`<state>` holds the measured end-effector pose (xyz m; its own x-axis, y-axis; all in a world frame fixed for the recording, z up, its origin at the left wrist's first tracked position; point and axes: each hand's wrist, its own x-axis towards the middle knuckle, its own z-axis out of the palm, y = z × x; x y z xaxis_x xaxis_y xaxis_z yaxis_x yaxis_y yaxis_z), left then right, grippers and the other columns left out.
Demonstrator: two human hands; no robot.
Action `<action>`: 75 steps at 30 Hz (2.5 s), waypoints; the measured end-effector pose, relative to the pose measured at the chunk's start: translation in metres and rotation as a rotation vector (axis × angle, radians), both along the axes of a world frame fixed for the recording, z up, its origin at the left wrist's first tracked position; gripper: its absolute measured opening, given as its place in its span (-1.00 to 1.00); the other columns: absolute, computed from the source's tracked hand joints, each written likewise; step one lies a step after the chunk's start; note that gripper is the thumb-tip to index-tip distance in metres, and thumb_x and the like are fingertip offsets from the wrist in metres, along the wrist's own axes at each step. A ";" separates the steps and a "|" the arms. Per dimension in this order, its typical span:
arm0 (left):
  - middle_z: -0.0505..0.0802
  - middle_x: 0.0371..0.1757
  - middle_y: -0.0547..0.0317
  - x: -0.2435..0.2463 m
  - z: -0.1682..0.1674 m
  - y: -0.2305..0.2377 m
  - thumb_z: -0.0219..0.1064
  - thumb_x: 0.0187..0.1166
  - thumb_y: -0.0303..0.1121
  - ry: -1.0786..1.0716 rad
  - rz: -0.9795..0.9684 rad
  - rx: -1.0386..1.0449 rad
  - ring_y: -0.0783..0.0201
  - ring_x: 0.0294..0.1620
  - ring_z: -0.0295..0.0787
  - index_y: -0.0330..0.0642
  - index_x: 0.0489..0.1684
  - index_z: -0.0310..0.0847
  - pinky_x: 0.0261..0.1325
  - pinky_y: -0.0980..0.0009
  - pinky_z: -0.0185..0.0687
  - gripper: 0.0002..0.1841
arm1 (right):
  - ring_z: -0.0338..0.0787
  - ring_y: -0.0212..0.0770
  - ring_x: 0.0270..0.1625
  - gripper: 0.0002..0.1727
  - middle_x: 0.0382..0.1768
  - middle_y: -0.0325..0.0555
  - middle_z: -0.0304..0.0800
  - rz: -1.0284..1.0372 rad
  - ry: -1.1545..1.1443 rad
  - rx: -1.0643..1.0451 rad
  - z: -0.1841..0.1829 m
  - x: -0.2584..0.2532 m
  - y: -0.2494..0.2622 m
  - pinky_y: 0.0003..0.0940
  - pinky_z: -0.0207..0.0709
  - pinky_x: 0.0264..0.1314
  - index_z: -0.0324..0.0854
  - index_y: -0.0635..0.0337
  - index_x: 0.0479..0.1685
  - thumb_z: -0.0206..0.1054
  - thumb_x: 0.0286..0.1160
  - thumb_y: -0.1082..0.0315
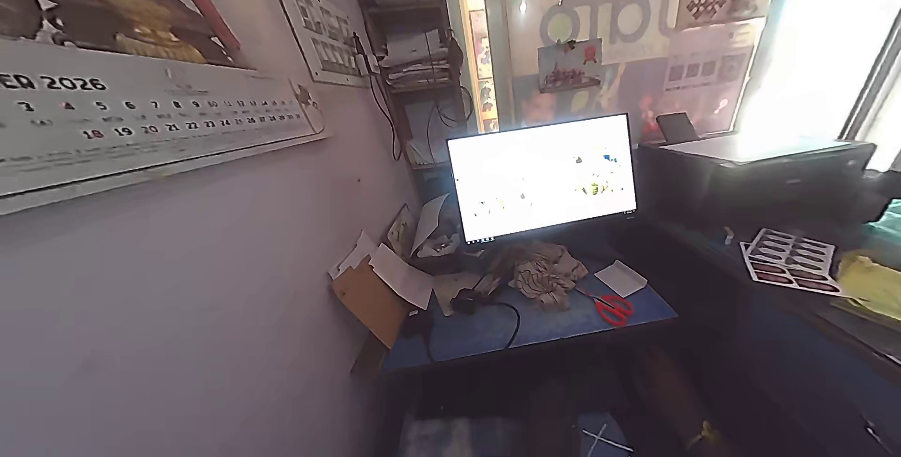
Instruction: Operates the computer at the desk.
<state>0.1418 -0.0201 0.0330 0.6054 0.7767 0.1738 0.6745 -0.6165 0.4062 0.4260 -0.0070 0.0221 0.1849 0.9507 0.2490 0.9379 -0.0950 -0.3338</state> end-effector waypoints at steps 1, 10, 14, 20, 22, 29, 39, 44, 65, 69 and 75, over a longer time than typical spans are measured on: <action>0.47 0.74 -0.17 -0.001 0.001 0.000 0.15 0.75 -0.12 -0.002 0.005 -0.009 -0.15 0.78 0.31 -0.09 0.49 0.67 0.81 -0.14 0.08 -0.55 | 0.50 0.37 0.62 -0.35 0.58 0.40 0.48 -0.005 0.003 -0.019 0.001 -0.001 0.000 0.24 0.40 0.62 0.54 0.14 0.60 0.41 0.48 0.12; 0.46 0.77 -0.03 -0.001 -0.012 0.004 0.12 0.76 -0.10 0.040 0.055 0.007 -0.06 0.82 0.26 -0.06 0.50 0.66 0.83 -0.10 0.05 -0.54 | 0.49 0.35 0.63 -0.38 0.56 0.40 0.50 -0.003 -0.038 -0.059 0.001 0.001 -0.001 0.20 0.38 0.65 0.56 0.21 0.56 0.32 0.56 0.06; 0.46 0.78 0.05 -0.002 -0.034 0.010 0.13 0.75 -0.07 0.035 0.063 0.002 0.00 0.85 0.20 -0.05 0.44 0.70 0.86 -0.07 0.01 -0.55 | 0.44 0.29 0.69 -0.38 0.61 0.34 0.46 -0.006 -0.049 -0.078 -0.005 0.001 -0.001 0.13 0.32 0.72 0.56 0.22 0.54 0.24 0.60 0.04; 0.47 0.77 0.08 -0.002 -0.042 0.014 0.11 0.75 -0.05 -0.016 0.066 0.028 0.03 0.85 0.20 0.02 0.43 0.71 0.86 -0.02 0.03 -0.56 | 0.49 0.30 0.64 -0.41 0.57 0.33 0.51 0.006 -0.067 -0.032 -0.004 0.001 -0.001 0.16 0.36 0.68 0.59 0.22 0.51 0.20 0.60 0.06; 0.46 0.78 0.07 -0.002 -0.044 0.014 0.12 0.75 -0.05 -0.010 0.066 0.028 0.02 0.85 0.20 0.06 0.48 0.68 0.85 -0.05 0.05 -0.55 | 0.47 0.29 0.65 -0.42 0.60 0.34 0.48 0.006 -0.068 -0.055 -0.003 0.000 -0.001 0.16 0.35 0.69 0.59 0.23 0.51 0.18 0.62 0.06; 0.48 0.77 0.09 -0.004 -0.051 0.017 0.15 0.72 -0.05 -0.063 0.068 0.078 0.02 0.84 0.22 0.12 0.45 0.71 0.84 -0.07 0.06 -0.57 | 0.55 0.28 0.59 -0.46 0.51 0.30 0.59 0.024 -0.088 0.017 -0.005 0.000 0.003 0.16 0.42 0.64 0.68 0.18 0.42 0.20 0.57 0.06; 0.76 0.46 -0.05 -0.055 -0.013 0.012 0.30 0.63 -0.24 -0.379 0.360 0.207 0.00 0.49 0.69 -0.23 -0.03 0.85 0.57 0.06 0.55 -0.73 | 0.44 0.30 0.69 -0.44 0.59 0.32 0.50 0.046 -0.057 0.000 -0.009 0.004 0.001 0.18 0.28 0.74 0.63 0.15 0.49 0.19 0.61 0.04; 0.67 0.53 -0.21 -0.120 -0.011 0.016 0.28 0.67 -0.14 -0.144 0.732 0.095 -0.18 0.58 0.58 -0.26 0.27 0.74 0.64 -0.12 0.41 -0.59 | 0.50 0.24 0.65 -0.44 0.57 0.24 0.55 0.017 -0.067 0.013 -0.016 0.009 0.008 0.12 0.39 0.67 0.65 0.11 0.48 0.24 0.52 0.07; 0.52 0.59 -0.50 -0.150 -0.054 0.029 0.26 0.66 0.00 -0.054 1.004 0.093 -0.33 0.63 0.47 -0.41 0.49 0.54 0.65 -0.17 0.37 -0.36 | 0.49 0.20 0.67 -0.46 0.60 0.23 0.53 0.009 -0.070 0.006 -0.014 0.008 0.006 0.10 0.35 0.71 0.66 0.12 0.47 0.25 0.55 0.09; 0.48 0.64 -0.46 -0.150 -0.053 0.028 0.20 0.70 0.00 -0.010 0.998 0.094 -0.31 0.67 0.43 -0.41 0.50 0.52 0.67 -0.14 0.34 -0.37 | 0.49 0.16 0.68 -0.47 0.59 0.19 0.53 0.016 -0.071 -0.001 -0.015 0.009 0.008 0.07 0.36 0.71 0.67 0.09 0.46 0.27 0.55 0.08; 0.52 0.60 -0.48 -0.151 -0.055 0.030 0.20 0.71 -0.01 -0.007 1.010 0.062 -0.32 0.64 0.47 -0.42 0.46 0.54 0.64 -0.12 0.39 -0.39 | 0.54 0.16 0.63 -0.51 0.55 0.20 0.58 0.014 -0.082 0.012 -0.014 0.007 0.009 0.07 0.42 0.66 0.71 0.10 0.39 0.27 0.53 0.11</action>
